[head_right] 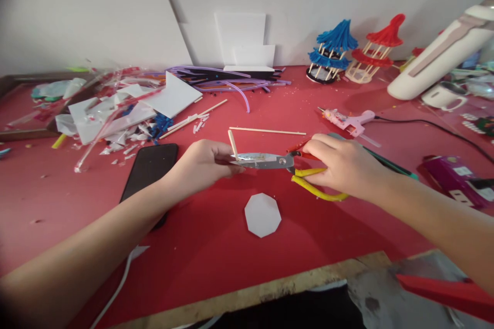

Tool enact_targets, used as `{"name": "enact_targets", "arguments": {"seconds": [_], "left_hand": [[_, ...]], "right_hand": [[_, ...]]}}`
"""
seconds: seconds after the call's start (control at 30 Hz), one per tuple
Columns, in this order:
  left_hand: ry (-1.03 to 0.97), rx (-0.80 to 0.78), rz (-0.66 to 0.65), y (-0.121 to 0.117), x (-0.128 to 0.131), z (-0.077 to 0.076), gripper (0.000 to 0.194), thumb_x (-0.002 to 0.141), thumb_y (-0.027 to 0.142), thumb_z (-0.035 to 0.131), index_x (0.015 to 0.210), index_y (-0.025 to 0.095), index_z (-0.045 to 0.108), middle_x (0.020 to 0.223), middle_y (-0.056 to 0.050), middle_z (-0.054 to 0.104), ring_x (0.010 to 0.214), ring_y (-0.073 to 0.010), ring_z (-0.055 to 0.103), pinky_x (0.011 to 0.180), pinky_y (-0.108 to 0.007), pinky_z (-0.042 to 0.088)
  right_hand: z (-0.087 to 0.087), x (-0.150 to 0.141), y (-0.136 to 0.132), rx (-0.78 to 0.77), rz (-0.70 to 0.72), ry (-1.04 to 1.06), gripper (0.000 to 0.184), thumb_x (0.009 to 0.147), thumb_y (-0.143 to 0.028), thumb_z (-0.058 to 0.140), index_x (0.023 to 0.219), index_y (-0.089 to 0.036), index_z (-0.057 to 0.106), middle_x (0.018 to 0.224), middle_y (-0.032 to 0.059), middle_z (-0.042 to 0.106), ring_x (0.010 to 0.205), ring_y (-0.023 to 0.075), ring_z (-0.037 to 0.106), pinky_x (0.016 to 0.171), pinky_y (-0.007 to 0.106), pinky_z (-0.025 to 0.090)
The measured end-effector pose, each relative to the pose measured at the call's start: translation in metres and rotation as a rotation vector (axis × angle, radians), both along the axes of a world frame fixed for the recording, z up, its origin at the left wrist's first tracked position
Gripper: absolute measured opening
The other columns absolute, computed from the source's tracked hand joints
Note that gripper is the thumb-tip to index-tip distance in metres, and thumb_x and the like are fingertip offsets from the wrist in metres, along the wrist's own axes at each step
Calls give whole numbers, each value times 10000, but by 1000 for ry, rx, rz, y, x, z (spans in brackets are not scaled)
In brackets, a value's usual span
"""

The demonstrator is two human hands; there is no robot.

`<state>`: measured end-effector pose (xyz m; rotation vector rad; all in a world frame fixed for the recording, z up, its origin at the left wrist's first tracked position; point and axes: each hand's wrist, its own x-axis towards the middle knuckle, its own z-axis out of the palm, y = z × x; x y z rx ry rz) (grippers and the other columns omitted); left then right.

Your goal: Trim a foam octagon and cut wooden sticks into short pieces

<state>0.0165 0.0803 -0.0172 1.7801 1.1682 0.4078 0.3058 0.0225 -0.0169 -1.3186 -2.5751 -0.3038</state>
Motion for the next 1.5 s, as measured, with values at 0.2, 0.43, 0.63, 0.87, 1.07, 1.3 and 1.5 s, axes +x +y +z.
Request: {"name": "enact_targets", "arguments": {"seconds": [0.2, 0.43, 0.63, 0.87, 1.07, 1.3, 1.5], "left_hand": [[1, -9, -12, 0, 0, 0, 114, 722, 184, 675, 821, 183, 731, 835, -31, 754, 864, -219, 717, 763, -301, 550], [7, 1, -9, -1, 0, 1, 101, 719, 182, 675, 806, 188, 724, 838, -20, 759, 858, -211, 718, 742, -286, 542], [1, 24, -22, 0, -1, -2, 101, 717, 189, 675, 802, 193, 730, 816, -10, 756, 843, -204, 718, 734, -279, 537], [55, 90, -48, 1, -1, -1, 109, 714, 211, 664, 790, 200, 741, 759, 8, 744, 781, -200, 707, 655, -261, 510], [77, 99, -42, 1, -1, 1, 124, 708, 238, 661, 791, 206, 748, 742, 10, 737, 743, -199, 687, 627, -266, 500], [87, 101, -56, 1, 1, 2, 145, 707, 210, 651, 812, 206, 750, 742, 2, 731, 750, -198, 682, 636, -268, 502], [73, 70, -35, 1, 1, 0, 158, 707, 186, 638, 823, 197, 744, 747, -7, 736, 761, -203, 692, 642, -273, 513]], "right_hand": [[-2, 1, -2, 70, 30, -114, 247, 873, -424, 587, 870, -177, 586, 821, 45, 644, 736, 172, 639, 553, 268, 430], [2, -1, -2, 140, 97, -207, 202, 888, -363, 569, 797, -187, 603, 787, 36, 633, 729, 162, 615, 524, 266, 382], [-3, 1, -3, 90, 27, -138, 227, 851, -419, 597, 830, -193, 582, 790, 30, 631, 711, 169, 624, 533, 272, 411], [1, -6, -6, -36, -69, -20, 292, 822, -478, 627, 890, -198, 579, 876, 75, 657, 723, 211, 633, 539, 316, 428], [3, -12, -3, -39, -69, -32, 335, 828, -520, 600, 854, -186, 594, 862, 84, 648, 700, 204, 619, 531, 311, 415], [1, -11, 1, 74, 28, -214, 343, 887, -442, 502, 676, -184, 587, 686, 53, 586, 607, 168, 545, 491, 301, 286], [4, -16, 2, 116, 94, -300, 342, 872, -341, 517, 560, -201, 513, 625, 39, 578, 620, 165, 510, 489, 314, 205]]}}
